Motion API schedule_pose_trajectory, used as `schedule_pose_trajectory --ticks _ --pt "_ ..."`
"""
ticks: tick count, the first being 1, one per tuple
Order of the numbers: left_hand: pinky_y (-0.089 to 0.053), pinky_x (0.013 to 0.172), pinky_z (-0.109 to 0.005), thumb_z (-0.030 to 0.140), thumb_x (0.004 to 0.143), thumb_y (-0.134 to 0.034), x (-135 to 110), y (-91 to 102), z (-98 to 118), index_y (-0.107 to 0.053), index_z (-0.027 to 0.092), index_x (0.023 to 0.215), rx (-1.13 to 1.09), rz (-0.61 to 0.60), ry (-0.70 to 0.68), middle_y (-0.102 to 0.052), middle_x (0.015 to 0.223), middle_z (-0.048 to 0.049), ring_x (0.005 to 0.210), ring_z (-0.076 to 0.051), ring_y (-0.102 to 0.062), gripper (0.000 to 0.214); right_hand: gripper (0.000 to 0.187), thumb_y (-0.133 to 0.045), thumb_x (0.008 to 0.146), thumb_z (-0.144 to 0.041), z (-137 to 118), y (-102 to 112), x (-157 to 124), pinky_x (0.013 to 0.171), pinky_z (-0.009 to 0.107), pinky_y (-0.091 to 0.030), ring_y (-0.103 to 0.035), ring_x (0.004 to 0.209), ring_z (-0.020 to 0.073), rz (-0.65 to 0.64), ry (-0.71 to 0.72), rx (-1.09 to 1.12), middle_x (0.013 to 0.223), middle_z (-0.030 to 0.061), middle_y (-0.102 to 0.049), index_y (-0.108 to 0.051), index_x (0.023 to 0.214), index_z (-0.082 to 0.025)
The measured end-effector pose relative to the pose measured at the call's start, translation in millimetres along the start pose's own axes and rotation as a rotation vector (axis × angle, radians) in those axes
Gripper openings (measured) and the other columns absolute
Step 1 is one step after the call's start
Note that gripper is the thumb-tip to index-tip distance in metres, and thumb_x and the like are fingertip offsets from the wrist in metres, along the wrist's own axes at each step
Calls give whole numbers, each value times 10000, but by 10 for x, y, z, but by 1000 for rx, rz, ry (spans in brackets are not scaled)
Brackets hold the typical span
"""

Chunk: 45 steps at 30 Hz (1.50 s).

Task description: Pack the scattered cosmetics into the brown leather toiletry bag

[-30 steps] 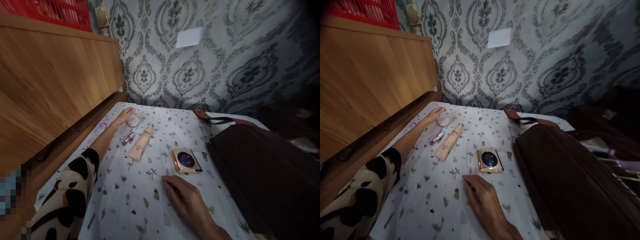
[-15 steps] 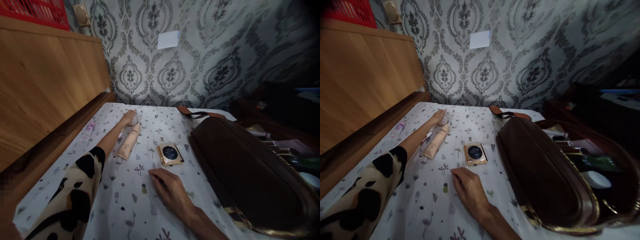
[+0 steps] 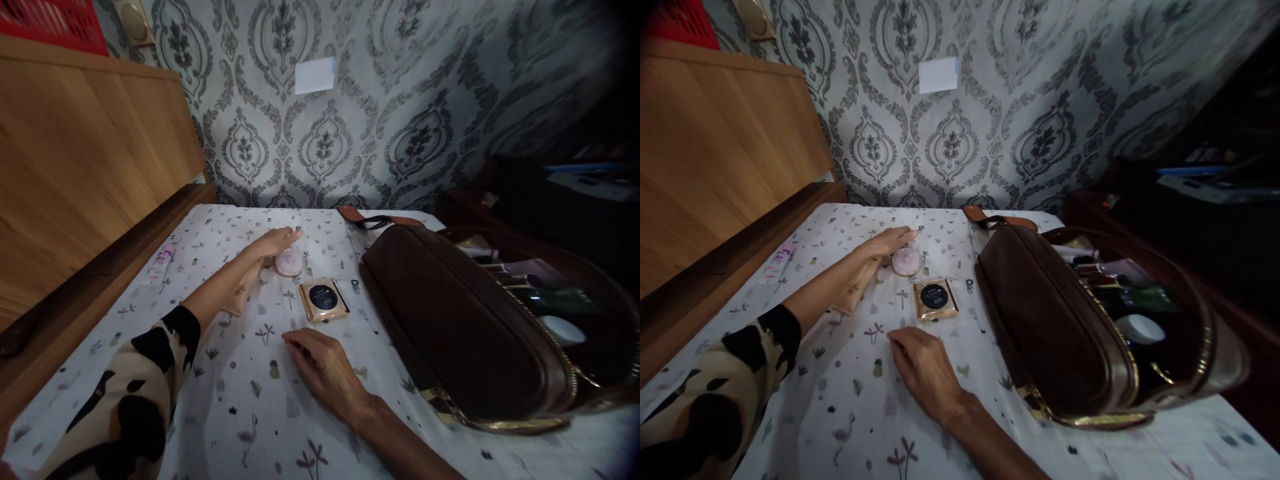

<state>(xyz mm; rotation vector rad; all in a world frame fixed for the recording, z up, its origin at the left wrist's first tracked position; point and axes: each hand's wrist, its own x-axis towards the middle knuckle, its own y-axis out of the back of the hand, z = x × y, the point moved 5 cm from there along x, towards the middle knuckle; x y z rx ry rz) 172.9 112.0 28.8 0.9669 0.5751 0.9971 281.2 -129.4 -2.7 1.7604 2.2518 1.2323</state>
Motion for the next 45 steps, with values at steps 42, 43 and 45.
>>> schedule_pose_trajectory --ticks 42,43,45 --pt "-322 1207 -465 422 1039 -251 -1899 -47 -562 -422 198 1495 246 176 125 -436 1588 -123 1501 -268 -348 537 339 -537 941 -296 403 350 17 950 506 -463 -518 1211 345 412 -77 -546 1356 191 -554 -609 1251 -180" --pt "-364 1180 -442 427 1042 -253 -1924 -34 -482 -443 222 1478 221 183 102 -477 1557 -105 1454 -254 -415 518 333 -533 948 -296 399 353 18 951 505 -464 -519 1210 342 411 -74 -543 1356 190 -554 -610 1250 -179" --pt "-433 1110 -436 424 1034 -306 -1943 1 -381 -492 218 1424 234 199 120 -531 1492 -116 1353 -264 -505 478 328 -532 953 -291 393 353 18 957 506 -466 -523 1204 339 409 -57 -543 1352 188 -557 -612 1249 -174"
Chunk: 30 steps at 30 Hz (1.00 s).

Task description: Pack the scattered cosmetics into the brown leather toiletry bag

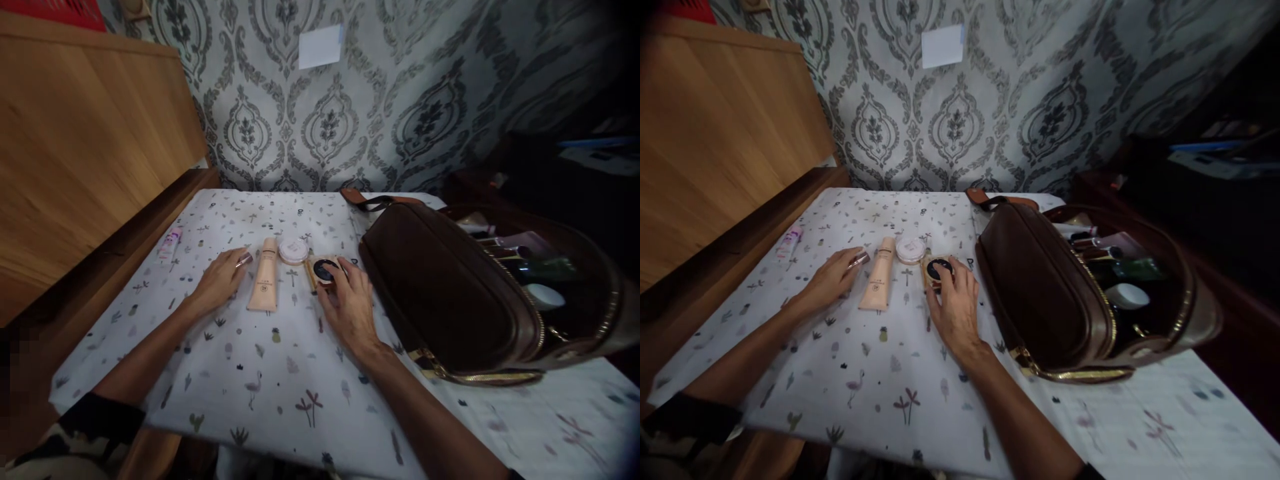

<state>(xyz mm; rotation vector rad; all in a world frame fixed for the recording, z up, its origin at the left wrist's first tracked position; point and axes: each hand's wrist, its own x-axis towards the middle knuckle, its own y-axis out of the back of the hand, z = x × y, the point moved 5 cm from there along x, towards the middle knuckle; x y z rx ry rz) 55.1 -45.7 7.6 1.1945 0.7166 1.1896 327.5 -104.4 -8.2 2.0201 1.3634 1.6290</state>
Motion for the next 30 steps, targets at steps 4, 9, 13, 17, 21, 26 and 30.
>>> schedule_pose_trajectory --ticks 4,9,13,17,21,26,30 --pt "-452 1051 -478 372 1014 -375 19 -37 30 -583 174 1293 150 -31 25 -581 1395 -155 1280 -314 -530 400 330 -529 950 -257 -19 -8 -9 981 518 -469 -519 1222 339 4 29 12 1354 186 -558 -602 1260 -173" --pt "-469 990 -458 346 1011 -367 -12 -95 69 -618 194 1224 157 23 -22 -614 1332 -126 1194 -305 -555 362 334 -519 937 -221 -42 -2 -13 1004 531 -470 -519 1240 335 0 27 28 1365 176 -555 -599 1259 -189" --pt "-478 926 -442 326 996 -375 -12 -78 126 -631 197 1199 149 15 -39 -651 1232 -118 1107 -297 -559 351 327 -517 940 -225 -39 8 -8 1018 536 -470 -509 1262 341 -12 22 40 1363 180 -554 -611 1250 -182" --pt "-475 922 -445 331 980 -392 4 -81 131 -629 212 1223 148 19 -50 -651 1219 -111 1094 -299 -553 359 334 -516 938 -223 -27 7 -5 1032 560 -465 -508 1266 337 -24 0 71 1363 167 -553 -616 1256 -204" --pt "-476 941 -465 343 981 -377 -3 -103 112 -628 199 1232 158 55 -47 -641 1239 -125 1117 -314 -556 383 318 -506 941 -216 -47 21 -1 1027 554 -474 -514 1266 331 -17 -4 74 1339 169 -565 -625 1234 -196" --pt "-488 932 -472 423 996 -365 -5 -121 102 -641 182 1214 178 68 -34 -631 1251 -143 1129 -327 -569 427 319 -511 930 -189 -61 38 4 1021 542 -478 -514 1258 326 -20 -11 78 1352 167 -561 -623 1228 -187" --pt "-491 930 -495 434 1006 -323 -18 -110 128 -641 178 1233 207 80 -29 -627 1266 -150 1137 -343 -567 467 326 -520 926 -197 -44 30 6 1015 538 -473 -506 1260 330 -39 -29 83 1373 172 -546 -629 1233 -189"
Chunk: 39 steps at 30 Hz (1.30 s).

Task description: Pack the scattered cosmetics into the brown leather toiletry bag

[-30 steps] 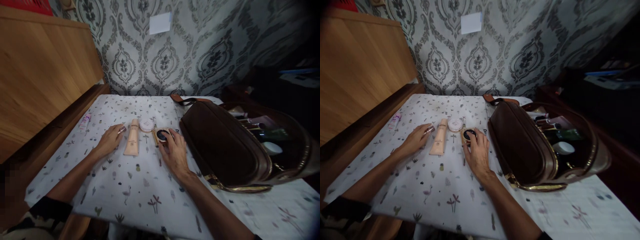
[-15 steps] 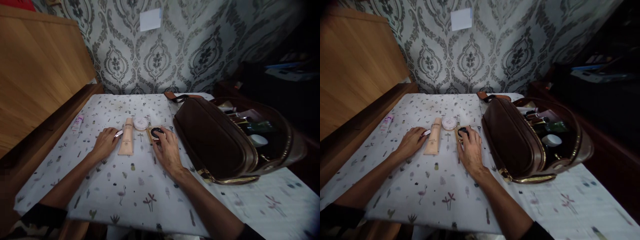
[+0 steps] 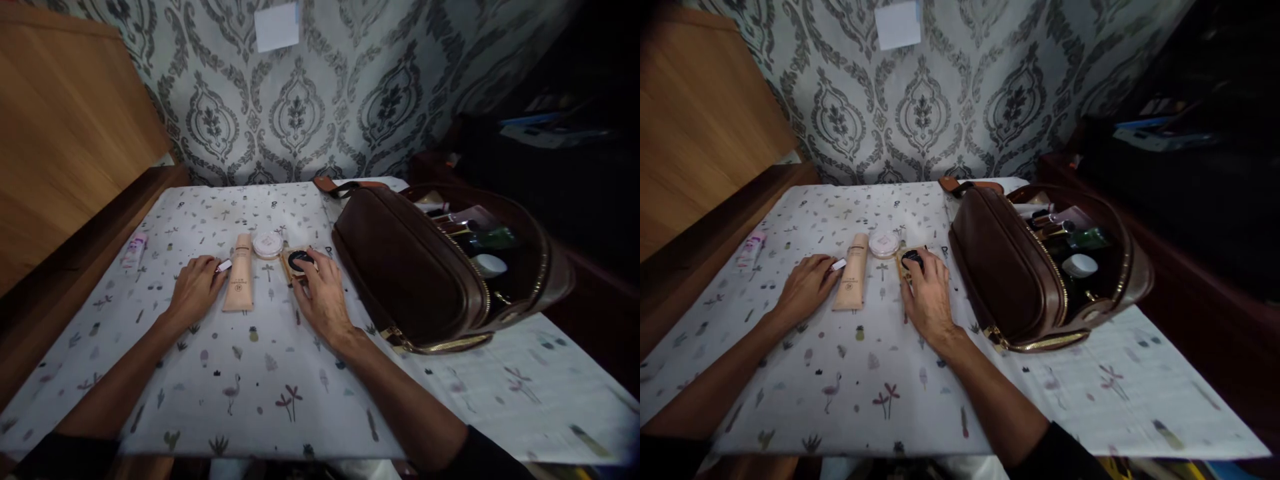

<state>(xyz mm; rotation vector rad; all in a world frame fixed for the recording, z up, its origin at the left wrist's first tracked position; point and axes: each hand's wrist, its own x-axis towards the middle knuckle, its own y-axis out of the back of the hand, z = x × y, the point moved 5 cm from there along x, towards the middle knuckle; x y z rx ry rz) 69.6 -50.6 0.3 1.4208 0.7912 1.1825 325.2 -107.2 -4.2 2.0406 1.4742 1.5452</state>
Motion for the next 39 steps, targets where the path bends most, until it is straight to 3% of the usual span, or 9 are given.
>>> schedule_pose_trajectory --ticks 10,14,18,23,27,31,33,36,39 --pt "-488 762 -380 369 934 -416 -45 169 45 -585 248 1010 -46 -76 40 -668 1016 -76 980 -278 -614 221 343 -507 928 -183 -28 40 9 1035 533 -466 -496 1270 328 -11 -10 11 1382 177 -543 -630 1248 -173" --pt "-471 709 -359 415 934 -408 -61 206 24 -565 255 1079 -65 -118 142 -682 1023 -54 907 -257 -643 266 329 -499 935 -176 -47 34 2 1037 521 -463 -488 1281 323 -31 -15 9 1393 177 -540 -645 1230 -172" --pt "-485 740 -355 500 939 -400 -108 273 75 -592 256 1156 -89 -114 114 -678 1102 -64 992 -267 -652 379 324 -504 933 -171 -70 34 0 1048 509 -453 -486 1274 318 -30 -15 1 1372 173 -550 -648 1223 -169" --pt "-506 780 -359 509 976 -329 -163 354 99 -643 233 1046 -148 -20 119 -697 990 -62 885 -242 -654 424 323 -513 923 -155 -95 68 8 1053 503 -448 -467 1292 322 -27 -7 9 1382 192 -540 -653 1213 -146" --pt "-476 1020 -481 542 977 -282 -192 189 58 -568 123 1312 -34 8 118 -627 1306 -179 1234 -340 -566 608 309 -511 927 -150 -107 93 16 1059 504 -445 -463 1300 318 -20 -3 23 1395 184 -534 -657 1199 -146" --pt "-389 1152 -498 489 1002 -202 -282 -2 55 -551 67 1356 8 -89 107 -532 1463 -214 1396 -335 -463 652 308 -513 927 -146 -114 105 25 1048 516 -448 -455 1305 327 -16 -12 36 1392 189 -536 -662 1197 -138" --pt "-430 1117 -471 466 1011 -219 -339 34 82 -563 118 1358 7 -101 119 -572 1438 -175 1369 -311 -501 599 318 -511 929 -149 -118 106 31 1047 527 -448 -446 1316 329 -33 -26 42 1401 191 -531 -660 1210 -145" --pt "-539 897 -418 426 1002 -290 -406 187 141 -599 195 1290 53 -141 127 -667 1302 -130 1196 -298 -620 482 323 -516 924 -142 -120 106 37 1044 529 -449 -441 1325 326 -69 -50 48 1403 186 -529 -662 1212 -157" --pt "-529 729 -395 380 982 -302 -460 355 183 -634 195 1168 157 -186 123 -714 1161 -134 1041 -310 -673 423 312 -517 927 -143 -119 110 41 1042 529 -449 -441 1326 324 -89 -64 44 1398 184 -531 -670 1199 -159"
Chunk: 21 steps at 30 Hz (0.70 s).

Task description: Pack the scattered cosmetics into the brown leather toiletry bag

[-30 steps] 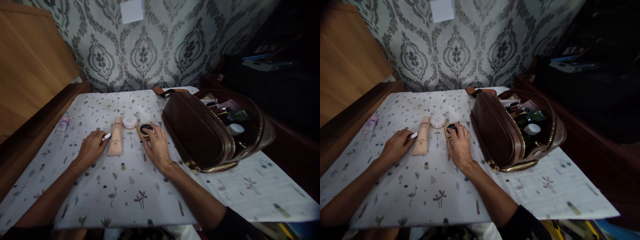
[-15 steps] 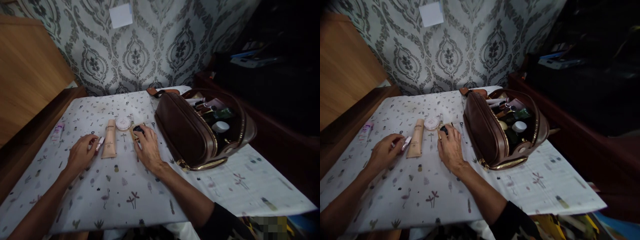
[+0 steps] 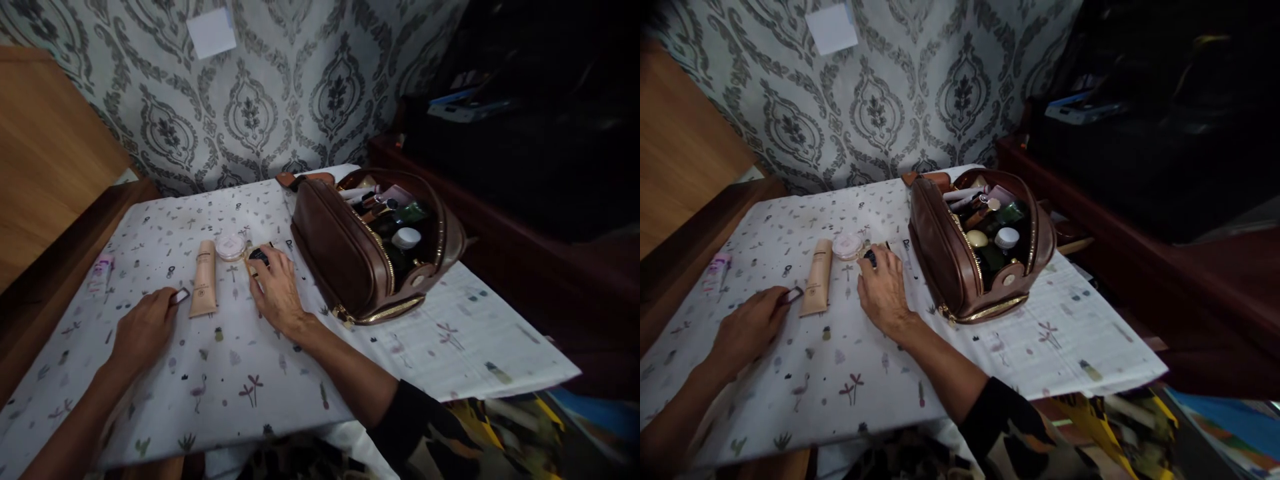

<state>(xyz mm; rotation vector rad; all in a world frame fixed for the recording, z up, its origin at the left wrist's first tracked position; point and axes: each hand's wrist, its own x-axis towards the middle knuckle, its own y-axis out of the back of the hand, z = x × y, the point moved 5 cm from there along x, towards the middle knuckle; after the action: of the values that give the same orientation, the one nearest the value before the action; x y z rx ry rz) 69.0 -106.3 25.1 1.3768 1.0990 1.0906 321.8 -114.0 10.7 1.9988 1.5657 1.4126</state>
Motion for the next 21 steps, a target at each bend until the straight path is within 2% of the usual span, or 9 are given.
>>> schedule_pose_trajectory --ticks 5,7,10,11,13,15,17,19,21 --pt "-477 604 -344 487 981 -337 -135 114 -3 -676 254 1039 14 -42 -20 -746 909 -68 784 -279 -695 415 295 -528 932 -149 -1 11 13 1060 520 -437 -443 1324 332 -13 -11 -12 1407 192 -524 -683 1183 -137" --pt "-512 666 -363 531 982 -325 -165 131 3 -686 247 996 2 37 -44 -742 884 -76 809 -283 -692 458 294 -532 932 -148 -5 14 20 1069 523 -428 -438 1331 334 -20 -18 -12 1418 191 -518 -685 1184 -142" --pt "-517 969 -499 570 976 -294 -201 83 18 -650 152 1181 -47 172 -89 -694 1208 -184 1176 -360 -623 587 303 -530 934 -145 -12 18 26 1070 532 -422 -426 1345 338 -27 -24 -10 1434 190 -509 -685 1195 -152" --pt "-464 1067 -538 574 978 -277 -216 26 6 -601 106 1282 -83 162 -72 -622 1349 -218 1308 -374 -545 646 303 -529 934 -144 -15 20 27 1068 535 -422 -423 1347 339 -29 -26 -10 1438 189 -505 -685 1194 -154" --pt "-355 1190 -558 562 990 -239 -273 -140 -33 -483 51 1431 -164 51 -17 -458 1538 -234 1473 -359 -383 717 299 -527 936 -146 -19 25 29 1062 539 -425 -420 1348 340 -33 -26 -12 1447 185 -498 -687 1188 -159" --pt "-306 1235 -538 547 998 -243 -388 -300 -66 -415 62 1499 -216 -56 8 -379 1608 -201 1527 -328 -305 719 294 -523 939 -147 -23 32 31 1056 538 -429 -422 1344 342 -38 -28 -17 1445 186 -500 -691 1181 -156" --pt "-317 1238 -519 531 995 -296 -543 -394 -87 -384 99 1530 -223 -73 -35 -389 1612 -168 1528 -307 -313 693 296 -521 942 -145 -28 36 31 1053 534 -430 -426 1339 345 -43 -27 -21 1436 192 -507 -694 1182 -145" --pt "-364 1216 -505 499 992 -345 -710 -427 -121 -370 138 1545 -192 -48 -86 -444 1584 -146 1491 -296 -389 661 293 -517 945 -144 -32 35 29 1049 531 -431 -427 1335 347 -44 -24 -22 1431 193 -512 -699 1174 -142" --pt "-452 1154 -477 453 990 -364 -857 -420 -152 -399 162 1533 -144 -80 -124 -522 1527 -135 1412 -291 -503 618 289 -510 948 -143 -34 28 24 1039 528 -437 -427 1330 343 -42 -17 -17 1433 189 -511 -703 1163 -150"
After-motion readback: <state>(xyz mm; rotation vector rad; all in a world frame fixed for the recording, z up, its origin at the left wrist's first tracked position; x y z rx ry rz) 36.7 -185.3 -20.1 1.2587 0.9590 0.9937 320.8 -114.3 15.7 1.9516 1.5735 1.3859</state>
